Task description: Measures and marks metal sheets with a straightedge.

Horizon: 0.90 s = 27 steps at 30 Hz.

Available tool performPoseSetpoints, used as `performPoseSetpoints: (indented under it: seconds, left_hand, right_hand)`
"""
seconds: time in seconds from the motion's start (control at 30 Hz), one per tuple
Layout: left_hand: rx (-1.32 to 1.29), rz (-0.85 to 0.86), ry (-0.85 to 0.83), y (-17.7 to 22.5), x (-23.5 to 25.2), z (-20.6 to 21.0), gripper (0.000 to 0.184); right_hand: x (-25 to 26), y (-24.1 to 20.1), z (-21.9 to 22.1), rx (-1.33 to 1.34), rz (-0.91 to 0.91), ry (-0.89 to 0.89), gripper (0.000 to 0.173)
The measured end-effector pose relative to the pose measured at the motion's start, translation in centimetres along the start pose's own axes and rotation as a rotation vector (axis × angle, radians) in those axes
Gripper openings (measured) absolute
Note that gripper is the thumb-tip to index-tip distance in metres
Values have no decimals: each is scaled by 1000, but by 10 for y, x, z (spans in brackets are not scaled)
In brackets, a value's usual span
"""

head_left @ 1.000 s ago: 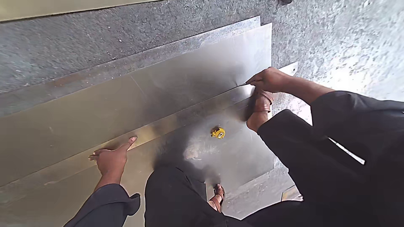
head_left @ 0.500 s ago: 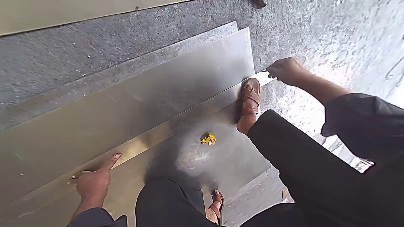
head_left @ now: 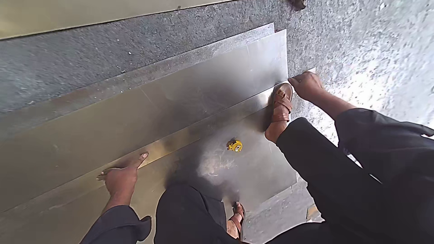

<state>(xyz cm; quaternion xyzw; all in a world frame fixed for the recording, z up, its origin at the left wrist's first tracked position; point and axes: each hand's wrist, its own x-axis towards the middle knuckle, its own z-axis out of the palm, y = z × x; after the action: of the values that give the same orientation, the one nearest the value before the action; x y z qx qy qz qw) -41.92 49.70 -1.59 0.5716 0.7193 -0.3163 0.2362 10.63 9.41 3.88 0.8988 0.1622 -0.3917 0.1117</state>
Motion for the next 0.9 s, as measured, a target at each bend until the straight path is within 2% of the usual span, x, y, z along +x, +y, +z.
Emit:
performPoseSetpoints:
  seconds: [0.13, 0.27, 0.37, 0.5, 0.57, 0.63, 0.67, 0.7, 0.73, 0.77, 0.87, 0.9]
  left_hand:
    - [52, -38, -16, -6, 0, -3, 130]
    - [58, -79, 4, -2, 2, -2, 136]
    - [41, -85, -2, 3, -2, -2, 138]
    - [50, -93, 5, 3, -2, -4, 140]
    - [80, -85, 6, 2, -1, -3, 130]
    - [200, -64, 2, -5, 1, 3, 91]
    - [236, -47, 20, -8, 8, 10, 77]
    - [243, -32, 46, -12, 17, 18, 73]
    - [211, -29, 56, -18, 20, 22, 77]
    - [172, -42, 60, -25, 23, 24, 88]
    - [73, -82, -17, -12, 7, 2, 139]
    - [71, -88, -26, -5, 4, -1, 144]
  right_hand:
    - [-9, -44, 5, -249, -78, -77, 50]
    - [-34, -127, 14, -341, -54, -193, 45]
    - [-72, -218, 36, -308, -233, -268, 37]
    - [-140, -375, 74, -121, -494, -414, 19]
    - [-166, -447, 93, -5, -592, -506, 21]
    - [-182, -496, 118, 144, -669, -567, 27]
    - [-181, -511, 131, 217, -707, -559, 29]
    - [-178, -518, 142, 278, -754, -527, 30]
    - [-175, -519, 151, 330, -792, -497, 31]
    - [-169, -515, 160, 355, -807, -486, 32]
    - [-141, -476, 169, 334, -755, -503, 34]
    - [-132, -459, 163, 305, -760, -492, 35]
